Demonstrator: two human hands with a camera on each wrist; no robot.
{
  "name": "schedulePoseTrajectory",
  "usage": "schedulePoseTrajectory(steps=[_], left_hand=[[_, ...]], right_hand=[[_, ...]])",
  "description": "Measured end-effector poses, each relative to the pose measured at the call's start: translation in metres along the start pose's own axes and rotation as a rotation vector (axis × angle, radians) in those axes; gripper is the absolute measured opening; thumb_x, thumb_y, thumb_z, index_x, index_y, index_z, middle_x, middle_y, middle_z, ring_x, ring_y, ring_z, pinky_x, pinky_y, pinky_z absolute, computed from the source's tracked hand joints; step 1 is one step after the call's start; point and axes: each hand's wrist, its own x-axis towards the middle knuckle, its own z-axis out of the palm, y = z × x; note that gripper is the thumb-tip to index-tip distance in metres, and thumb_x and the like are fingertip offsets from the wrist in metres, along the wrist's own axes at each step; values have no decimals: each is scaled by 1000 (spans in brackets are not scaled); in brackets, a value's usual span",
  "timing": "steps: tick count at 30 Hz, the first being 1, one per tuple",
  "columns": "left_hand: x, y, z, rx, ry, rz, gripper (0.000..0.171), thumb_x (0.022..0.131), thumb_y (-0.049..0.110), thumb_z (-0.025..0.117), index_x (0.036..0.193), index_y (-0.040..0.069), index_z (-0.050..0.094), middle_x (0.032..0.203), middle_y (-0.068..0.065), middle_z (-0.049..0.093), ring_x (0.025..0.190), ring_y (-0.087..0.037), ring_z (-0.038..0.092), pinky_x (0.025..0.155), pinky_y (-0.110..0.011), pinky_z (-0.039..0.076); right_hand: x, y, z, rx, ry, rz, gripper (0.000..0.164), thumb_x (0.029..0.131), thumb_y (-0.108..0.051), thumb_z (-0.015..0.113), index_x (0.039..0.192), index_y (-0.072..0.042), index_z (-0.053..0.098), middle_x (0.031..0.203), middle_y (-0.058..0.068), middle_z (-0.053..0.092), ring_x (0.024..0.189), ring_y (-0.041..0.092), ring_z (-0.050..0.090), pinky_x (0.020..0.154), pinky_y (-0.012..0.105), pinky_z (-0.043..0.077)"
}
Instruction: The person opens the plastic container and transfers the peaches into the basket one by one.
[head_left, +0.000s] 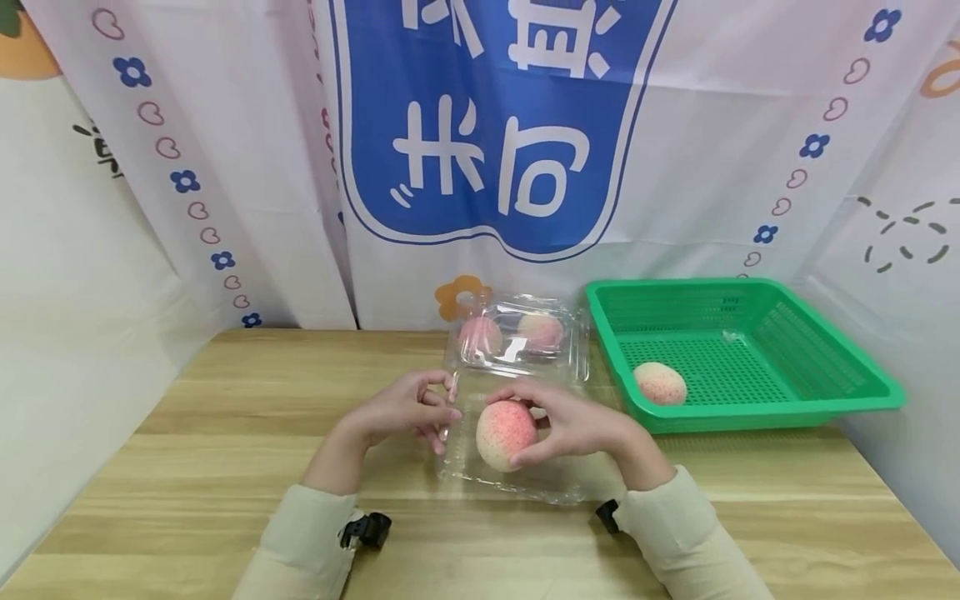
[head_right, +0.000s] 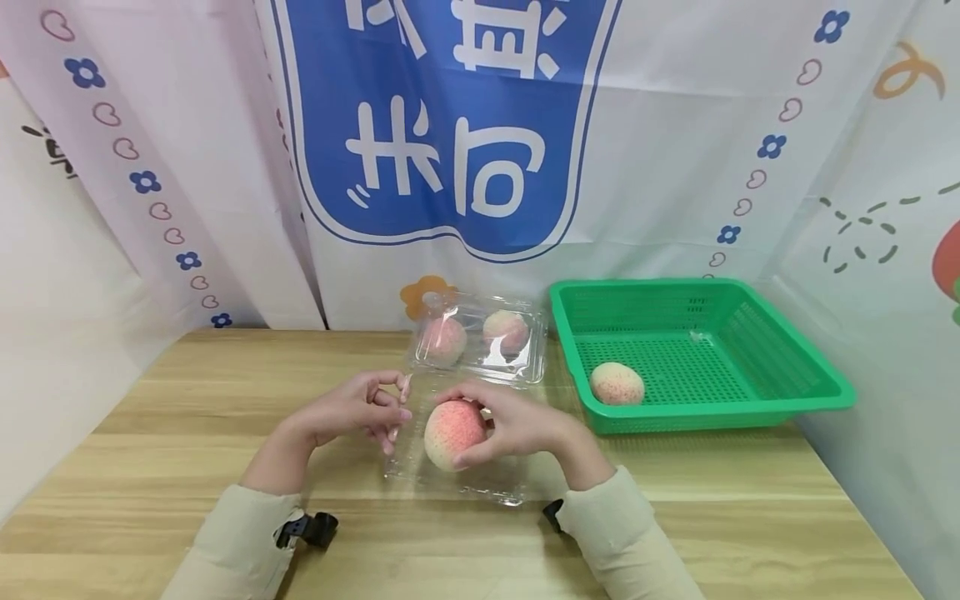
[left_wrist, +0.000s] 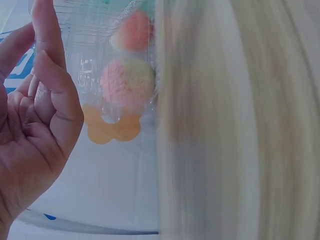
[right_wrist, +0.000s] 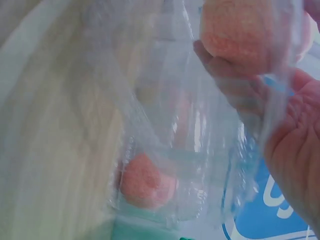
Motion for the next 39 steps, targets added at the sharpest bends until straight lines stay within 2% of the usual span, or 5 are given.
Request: schedulePoseTrajectory(steps=[9, 16, 23, 30, 39], left_hand=[[-12, 0, -12, 3, 8, 13, 19, 95, 7, 63, 104, 0, 47, 70, -6, 65, 59, -21, 70, 64, -46, 60], [-27, -1, -23, 25, 35, 17, 13, 97, 5, 60, 101, 5, 48, 70, -8, 64, 61, -24, 70, 70, -58, 58], [-41, -1, -36, 84, 83, 23, 11, 97, 3, 58, 101, 6, 48, 72, -9, 65, 62, -26, 71, 69, -55, 58], [-56, -1, -49, 114, 108, 26, 21, 96, 6, 61, 106, -2, 44, 71, -8, 65, 62, -26, 71, 68, -55, 58], [-82, -5, -64, 134, 128, 52, 15, 97, 6, 59, 102, 6, 45, 71, -4, 65, 63, -23, 70, 66, -50, 60]], right_hand=[[-13, -4, -14, 10, 80, 24, 66, 78, -22, 85, 135, -19, 52, 134, 1, 55, 115, 22, 57, 93, 31, 55], [-21, -9, -23, 15, 123, 25, 65, 78, -19, 85, 134, -19, 53, 133, 2, 55, 113, 22, 60, 94, 35, 55], [-30, -13, -37, 20, 198, 1, 67, 77, -12, 86, 135, -14, 52, 140, 8, 52, 111, 21, 64, 89, 33, 57], [-48, -15, -58, -20, 274, -12, 69, 77, -9, 85, 137, -13, 51, 134, 10, 55, 109, 17, 63, 84, 32, 59], [-77, -5, -82, -55, 400, 11, 67, 79, -1, 81, 138, -7, 50, 129, 7, 55, 105, 10, 62, 78, 30, 60]])
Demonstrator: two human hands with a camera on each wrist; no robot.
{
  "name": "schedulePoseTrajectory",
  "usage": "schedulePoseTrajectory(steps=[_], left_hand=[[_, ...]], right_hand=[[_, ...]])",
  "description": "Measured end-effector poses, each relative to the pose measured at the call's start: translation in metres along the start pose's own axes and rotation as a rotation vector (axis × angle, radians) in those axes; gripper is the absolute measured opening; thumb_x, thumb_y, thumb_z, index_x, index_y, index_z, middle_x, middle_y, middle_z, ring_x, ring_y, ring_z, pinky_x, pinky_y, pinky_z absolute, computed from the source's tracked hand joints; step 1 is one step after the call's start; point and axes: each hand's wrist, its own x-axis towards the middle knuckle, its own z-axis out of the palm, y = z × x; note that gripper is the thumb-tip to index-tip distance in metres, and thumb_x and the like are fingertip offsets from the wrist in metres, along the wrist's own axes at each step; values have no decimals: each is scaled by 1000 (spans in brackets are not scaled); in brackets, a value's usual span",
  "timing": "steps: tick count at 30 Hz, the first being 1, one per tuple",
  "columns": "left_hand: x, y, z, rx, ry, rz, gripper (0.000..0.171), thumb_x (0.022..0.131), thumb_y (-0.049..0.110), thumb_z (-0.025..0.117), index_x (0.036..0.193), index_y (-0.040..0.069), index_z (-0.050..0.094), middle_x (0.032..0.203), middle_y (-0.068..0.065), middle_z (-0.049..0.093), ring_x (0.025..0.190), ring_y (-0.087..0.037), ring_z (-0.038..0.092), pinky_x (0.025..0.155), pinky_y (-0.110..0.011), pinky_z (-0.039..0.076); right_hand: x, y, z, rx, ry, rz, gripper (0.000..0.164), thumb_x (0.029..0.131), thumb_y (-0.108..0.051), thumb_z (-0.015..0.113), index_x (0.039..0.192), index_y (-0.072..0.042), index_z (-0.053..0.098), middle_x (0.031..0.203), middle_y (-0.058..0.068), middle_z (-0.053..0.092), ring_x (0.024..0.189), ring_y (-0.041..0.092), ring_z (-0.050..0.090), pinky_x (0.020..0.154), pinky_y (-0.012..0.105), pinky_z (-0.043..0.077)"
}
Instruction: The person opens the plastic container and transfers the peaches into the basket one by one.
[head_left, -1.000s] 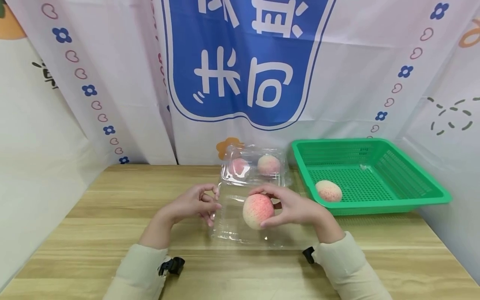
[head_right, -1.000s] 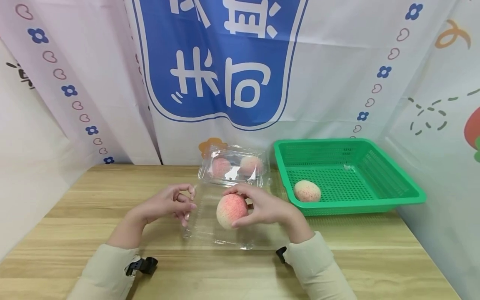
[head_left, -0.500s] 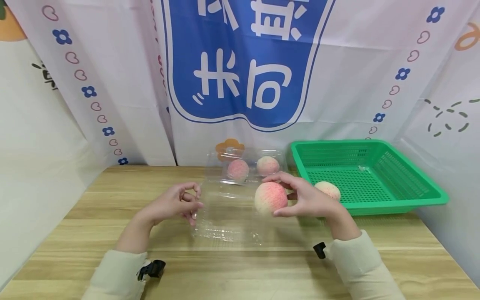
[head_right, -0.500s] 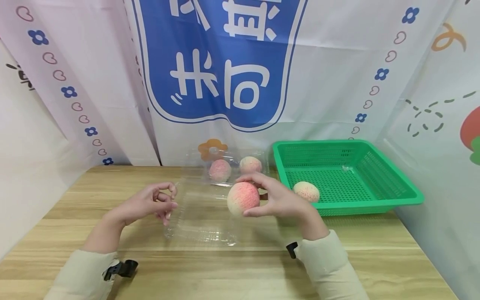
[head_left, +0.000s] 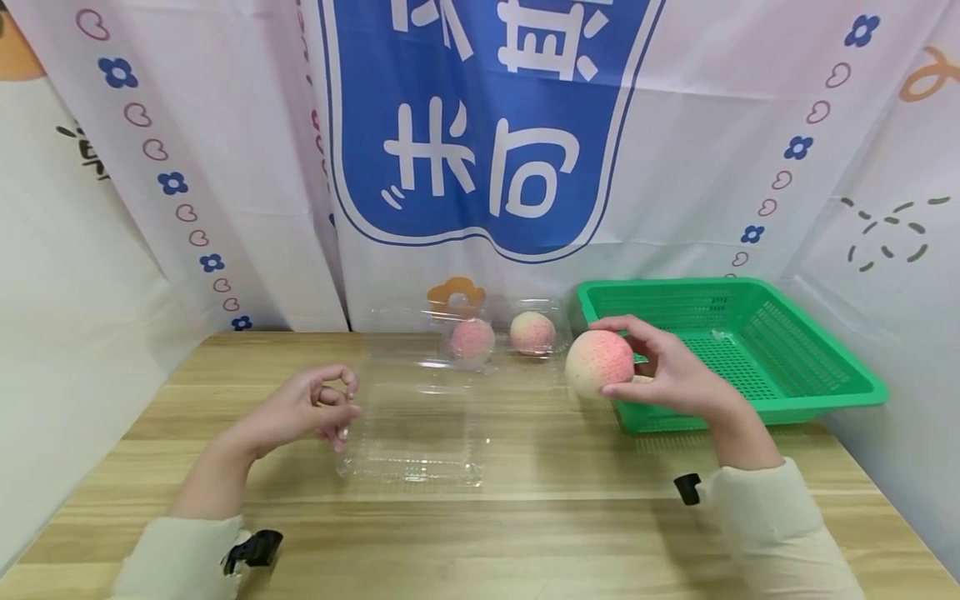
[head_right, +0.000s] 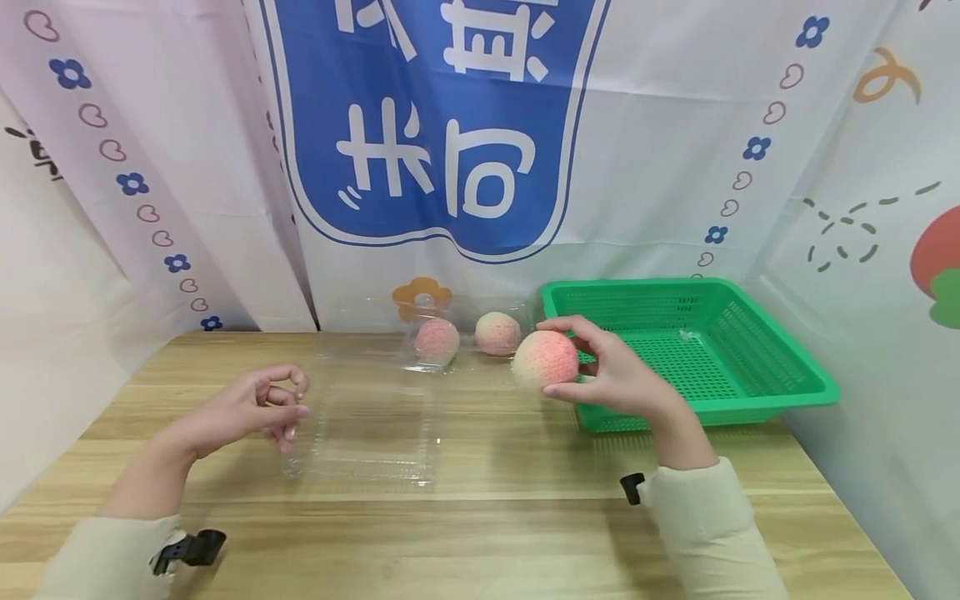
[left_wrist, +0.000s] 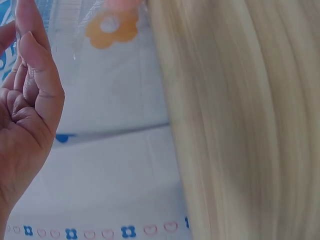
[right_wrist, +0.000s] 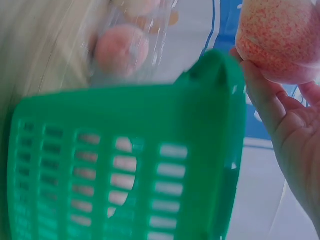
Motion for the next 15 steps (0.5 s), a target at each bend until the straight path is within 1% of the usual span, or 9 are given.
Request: schedulePoseTrajectory(steps=[4, 6, 11, 15], left_hand=[[-13, -4, -10, 2, 13, -1, 14, 99, 8, 59, 102, 11, 45, 71, -2, 64, 64, -22, 70, 67, -49, 60], [-19, -6, -15, 9, 21, 2, 15, 99, 9, 59, 101, 12, 45, 71, -2, 64, 64, -23, 70, 67, -48, 60], [-32, -10, -28, 38, 30, 14, 15, 98, 11, 61, 101, 15, 46, 71, 0, 64, 64, -21, 70, 65, -47, 60], [-43, -11, -35, 47, 13, 20, 13, 99, 9, 58, 102, 16, 47, 72, 2, 64, 65, -18, 69, 64, -45, 60]], right_hand=[[-7, 7, -11, -2, 36, 10, 66, 81, 1, 79, 139, -6, 49, 124, 0, 56, 99, 13, 60, 71, 32, 61], [-11, 9, -17, -15, 58, 13, 66, 81, 2, 78, 139, -5, 48, 124, -4, 56, 98, 14, 60, 70, 32, 61], [-20, 15, -30, -75, 126, 17, 67, 81, 3, 78, 140, -4, 47, 128, -11, 54, 101, 11, 59, 76, 25, 59], [-30, 20, -39, -107, 174, 35, 67, 82, 3, 77, 141, -3, 46, 129, -13, 53, 101, 7, 59, 75, 22, 58]])
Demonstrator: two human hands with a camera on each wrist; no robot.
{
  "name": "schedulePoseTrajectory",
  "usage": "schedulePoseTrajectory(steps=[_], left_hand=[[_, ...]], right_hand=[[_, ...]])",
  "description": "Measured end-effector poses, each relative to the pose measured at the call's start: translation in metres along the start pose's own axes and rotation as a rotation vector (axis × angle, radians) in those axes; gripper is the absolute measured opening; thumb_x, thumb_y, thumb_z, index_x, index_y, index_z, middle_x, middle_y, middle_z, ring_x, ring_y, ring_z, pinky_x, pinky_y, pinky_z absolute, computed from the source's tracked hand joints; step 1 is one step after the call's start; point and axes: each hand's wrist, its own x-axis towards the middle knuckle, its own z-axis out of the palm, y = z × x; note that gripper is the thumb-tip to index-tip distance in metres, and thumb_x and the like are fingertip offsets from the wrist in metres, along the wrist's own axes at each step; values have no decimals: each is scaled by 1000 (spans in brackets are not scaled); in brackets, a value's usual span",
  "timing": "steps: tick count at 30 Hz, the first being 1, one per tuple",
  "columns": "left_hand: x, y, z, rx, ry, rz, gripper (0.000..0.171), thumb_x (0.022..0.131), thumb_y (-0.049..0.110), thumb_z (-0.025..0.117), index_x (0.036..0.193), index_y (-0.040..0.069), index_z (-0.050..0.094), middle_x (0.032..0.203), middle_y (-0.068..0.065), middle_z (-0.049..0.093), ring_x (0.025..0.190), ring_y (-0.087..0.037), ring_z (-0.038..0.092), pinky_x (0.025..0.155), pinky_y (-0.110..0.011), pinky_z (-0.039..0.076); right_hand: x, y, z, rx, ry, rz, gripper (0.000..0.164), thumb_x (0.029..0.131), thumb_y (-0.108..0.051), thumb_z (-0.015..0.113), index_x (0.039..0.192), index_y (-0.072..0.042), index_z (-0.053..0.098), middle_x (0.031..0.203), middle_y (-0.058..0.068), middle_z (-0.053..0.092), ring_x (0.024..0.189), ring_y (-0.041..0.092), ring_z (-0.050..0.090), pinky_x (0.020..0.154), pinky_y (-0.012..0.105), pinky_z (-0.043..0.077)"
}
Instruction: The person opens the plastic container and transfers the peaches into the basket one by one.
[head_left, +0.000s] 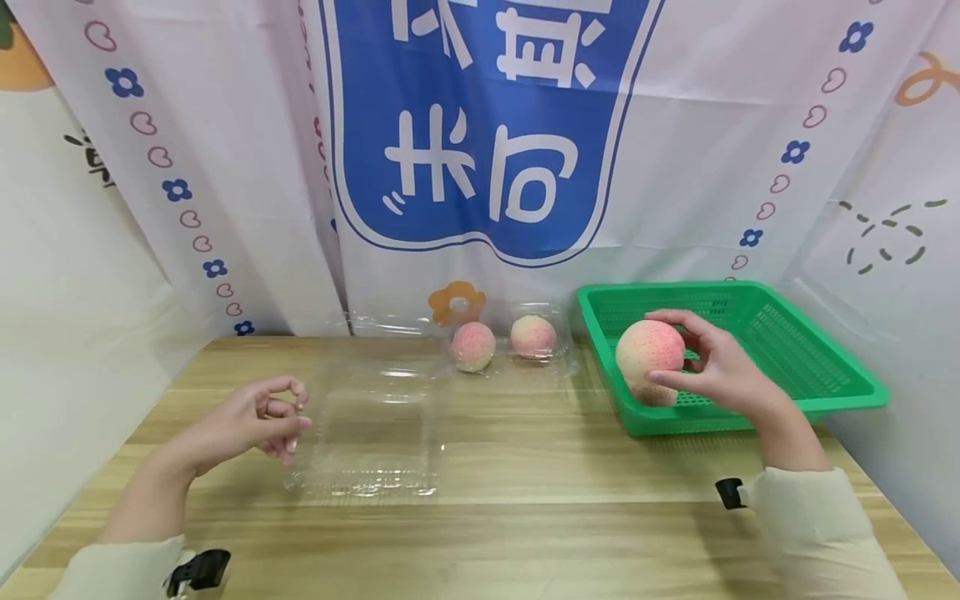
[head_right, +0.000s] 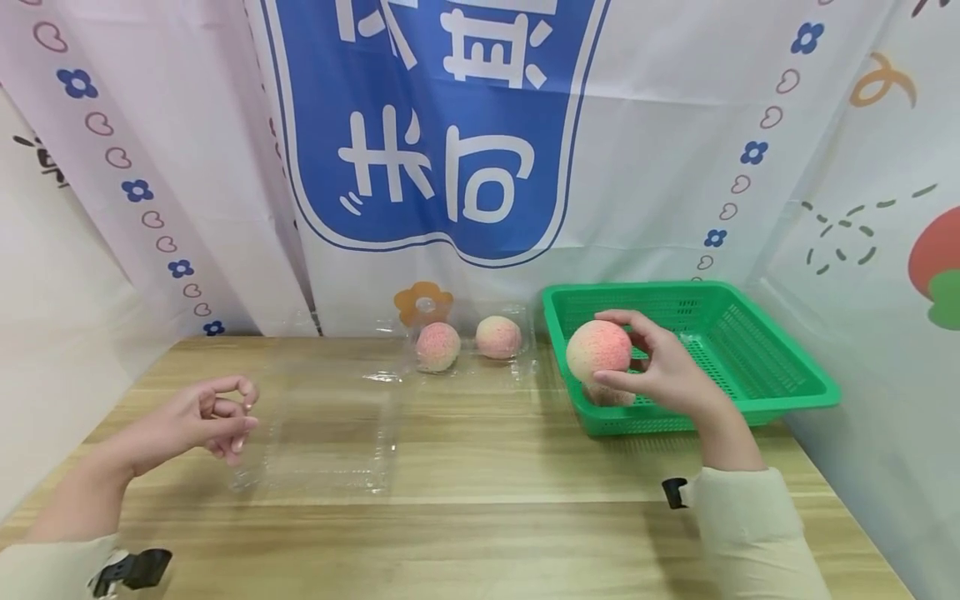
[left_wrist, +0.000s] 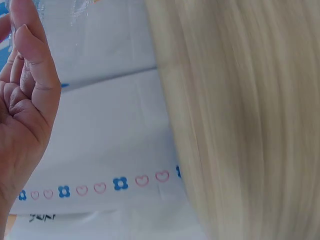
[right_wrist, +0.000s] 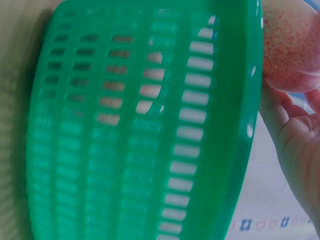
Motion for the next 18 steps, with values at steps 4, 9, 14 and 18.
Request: schedulePoseTrajectory(steps=[4, 9, 14, 18], left_hand=[[-10, -2, -7, -6, 1, 1, 14, 100, 8, 56, 103, 18, 47, 73, 3, 65, 66, -19, 70, 64, -45, 60], [-20, -6, -19, 1, 14, 2, 14, 101, 6, 54, 104, 18, 47, 75, 2, 67, 67, -21, 70, 63, -43, 60], [-28, -12, -28, 23, 44, -21, 14, 102, 6, 53, 104, 19, 47, 76, 2, 68, 66, -21, 70, 64, -42, 60], [-33, -17, -36, 43, 77, -52, 13, 101, 7, 53, 104, 19, 49, 77, 1, 69, 66, -21, 70, 65, -42, 60]], right_hand=[[-8, 7, -12, -46, 47, 34, 67, 83, 2, 77, 142, -5, 46, 128, -14, 52, 101, 2, 59, 75, 18, 57], [-16, 19, -29, -106, 105, 107, 66, 84, -1, 77, 142, -6, 46, 126, -18, 51, 102, -4, 58, 75, 14, 55], [-22, 35, -44, -154, 112, 158, 66, 86, -7, 76, 144, -7, 44, 124, -20, 48, 104, -9, 54, 76, 11, 52], [-25, 47, -52, -184, 106, 173, 64, 86, -7, 76, 142, -4, 44, 121, -21, 48, 101, -12, 53, 75, 10, 51]])
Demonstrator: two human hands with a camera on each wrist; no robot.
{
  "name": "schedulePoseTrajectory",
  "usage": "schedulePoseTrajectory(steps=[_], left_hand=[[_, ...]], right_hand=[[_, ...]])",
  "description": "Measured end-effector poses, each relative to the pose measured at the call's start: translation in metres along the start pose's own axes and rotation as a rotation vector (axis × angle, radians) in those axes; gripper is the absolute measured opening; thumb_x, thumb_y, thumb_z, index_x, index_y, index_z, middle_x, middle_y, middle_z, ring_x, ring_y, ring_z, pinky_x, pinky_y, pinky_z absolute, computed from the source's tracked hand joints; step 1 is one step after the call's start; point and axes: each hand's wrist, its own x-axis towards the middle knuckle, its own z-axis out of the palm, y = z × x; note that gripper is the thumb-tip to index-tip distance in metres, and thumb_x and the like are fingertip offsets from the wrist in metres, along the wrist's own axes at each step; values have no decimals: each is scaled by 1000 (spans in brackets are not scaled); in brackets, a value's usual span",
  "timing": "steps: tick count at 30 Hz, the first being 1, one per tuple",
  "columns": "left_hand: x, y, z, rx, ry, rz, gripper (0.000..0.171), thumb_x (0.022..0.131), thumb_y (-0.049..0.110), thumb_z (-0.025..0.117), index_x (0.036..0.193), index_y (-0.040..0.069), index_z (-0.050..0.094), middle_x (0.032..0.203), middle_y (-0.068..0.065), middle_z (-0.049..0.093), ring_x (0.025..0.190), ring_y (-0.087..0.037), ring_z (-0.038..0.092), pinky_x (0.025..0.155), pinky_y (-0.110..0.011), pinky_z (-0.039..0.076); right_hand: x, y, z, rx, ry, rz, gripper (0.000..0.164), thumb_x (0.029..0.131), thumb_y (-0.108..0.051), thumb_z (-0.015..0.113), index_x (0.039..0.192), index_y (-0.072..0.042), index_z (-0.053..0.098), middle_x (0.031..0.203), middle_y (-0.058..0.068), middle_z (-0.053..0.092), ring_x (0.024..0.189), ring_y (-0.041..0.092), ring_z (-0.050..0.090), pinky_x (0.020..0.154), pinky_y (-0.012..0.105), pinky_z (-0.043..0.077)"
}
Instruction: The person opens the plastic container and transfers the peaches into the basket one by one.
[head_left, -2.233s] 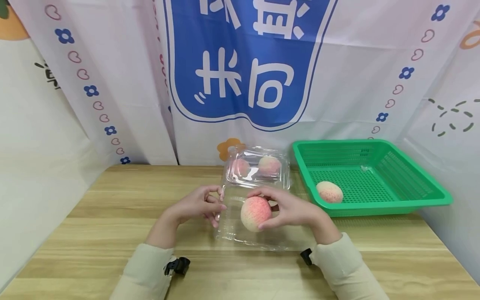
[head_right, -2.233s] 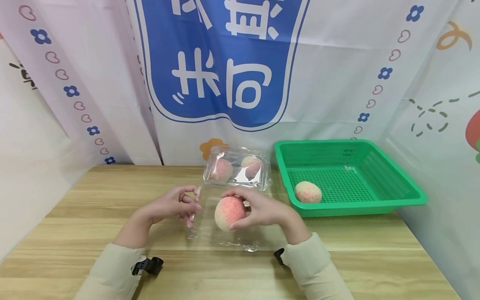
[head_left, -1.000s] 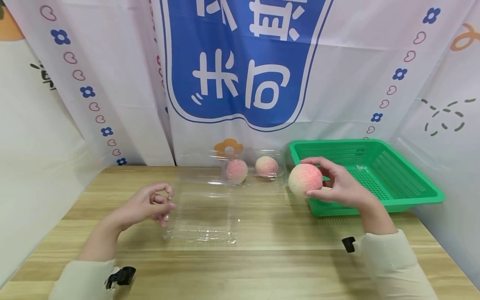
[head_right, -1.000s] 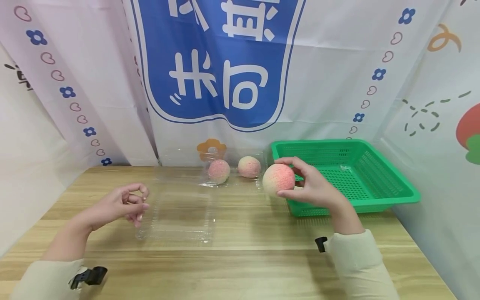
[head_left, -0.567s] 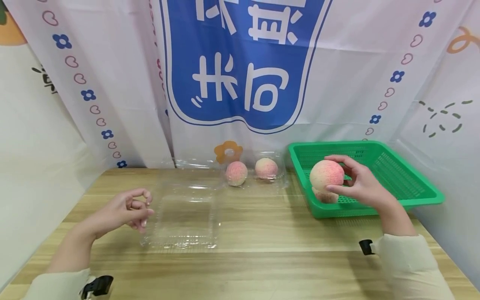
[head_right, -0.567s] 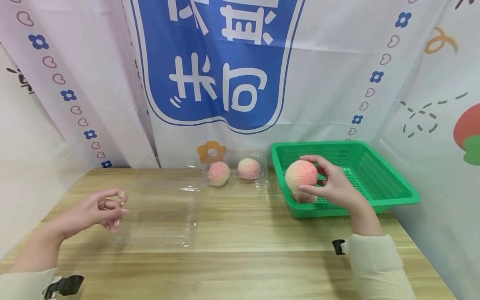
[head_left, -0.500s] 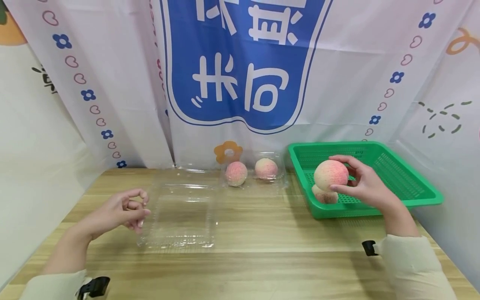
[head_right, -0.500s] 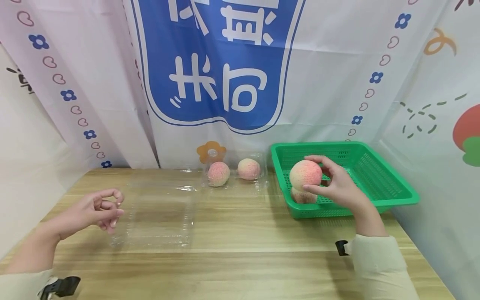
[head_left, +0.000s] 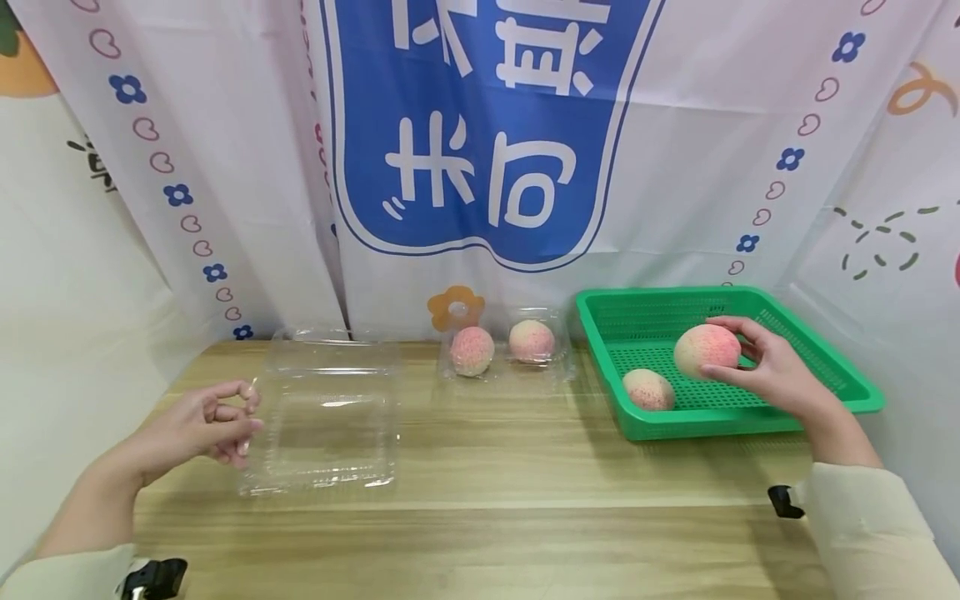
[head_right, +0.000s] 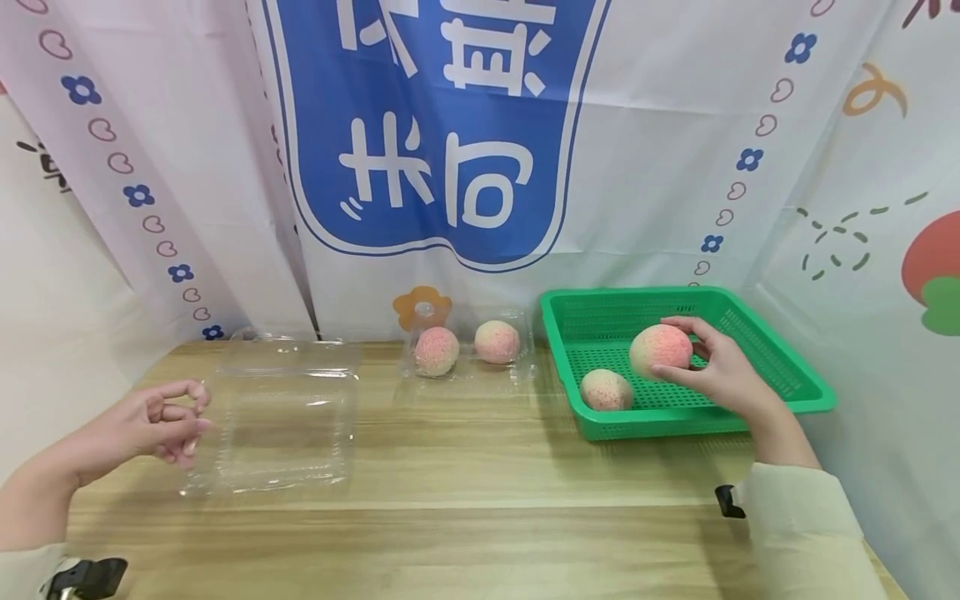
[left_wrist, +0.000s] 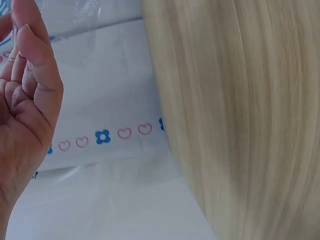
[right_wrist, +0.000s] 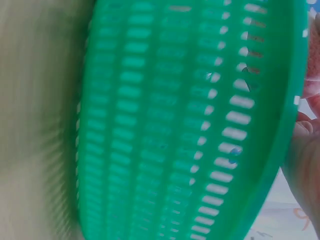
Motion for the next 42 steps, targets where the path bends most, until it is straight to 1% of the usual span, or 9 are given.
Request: schedulePoseTrajectory(steps=[7, 9, 14, 16, 19, 23, 32, 37, 42], left_hand=[[-2, -8, -11, -11, -2, -9, 16, 102, 5, 52, 103, 21, 52, 82, 3, 73, 65, -18, 70, 65, -42, 60], [-1, -10, -14, -10, 10, -20, 17, 102, 5, 52, 102, 22, 53, 80, 5, 73, 65, -18, 71, 64, -41, 60], [1, -14, -20, -8, 73, -70, 14, 101, 6, 54, 103, 21, 52, 76, 3, 71, 64, -15, 69, 61, -36, 60], [2, -16, -22, -2, 99, -83, 14, 100, 7, 55, 103, 20, 52, 77, 3, 72, 63, -12, 68, 61, -33, 59], [3, -18, -24, 8, 137, -123, 11, 100, 9, 57, 103, 19, 52, 77, 4, 72, 62, -7, 65, 61, -30, 59], [4, -21, -26, 8, 153, -156, 10, 100, 11, 57, 101, 20, 52, 75, 8, 69, 61, -4, 63, 60, -28, 58], [4, -31, -33, 20, 153, -174, 6, 102, 14, 54, 99, 20, 54, 73, 6, 68, 64, -10, 68, 61, -29, 58], [3, -38, -35, 33, 151, -199, 7, 102, 16, 54, 98, 22, 54, 73, 6, 68, 65, -10, 69, 61, -30, 58], [3, -42, -37, 63, 180, -249, 4, 102, 20, 56, 98, 23, 55, 76, 5, 70, 67, -11, 70, 61, -30, 58]], right_hand=[[3, 16, -6, -58, -33, 16, 63, 87, -10, 76, 140, -2, 45, 118, -19, 49, 95, -13, 54, 71, 15, 52], [5, 18, -7, -72, -52, 26, 62, 87, -11, 76, 140, -1, 45, 120, -11, 51, 93, -12, 54, 70, 18, 52], [8, 21, -8, -107, -142, 77, 63, 89, -17, 75, 142, 1, 44, 125, 18, 55, 90, -9, 55, 68, 24, 52], [9, 23, -9, -123, -174, 96, 65, 90, -20, 74, 142, 1, 43, 125, 23, 56, 90, -8, 55, 68, 25, 52], [11, 25, -8, -136, -207, 112, 66, 90, -22, 74, 142, 1, 43, 125, 24, 57, 90, -3, 57, 69, 25, 52], [14, 28, -8, -151, -246, 122, 64, 90, -24, 74, 141, 1, 45, 124, 23, 57, 91, 5, 59, 70, 25, 52], [19, 34, -5, -171, -341, 150, 60, 91, -25, 72, 140, -2, 47, 119, 17, 61, 94, 15, 60, 74, 27, 51], [20, 36, -4, -178, -379, 149, 60, 91, -24, 71, 140, 1, 45, 128, 23, 56, 99, 21, 60, 75, 30, 52], [21, 38, -1, -196, -406, 144, 59, 91, -25, 71, 137, 2, 47, 126, 24, 57, 98, 23, 59, 74, 31, 52]])
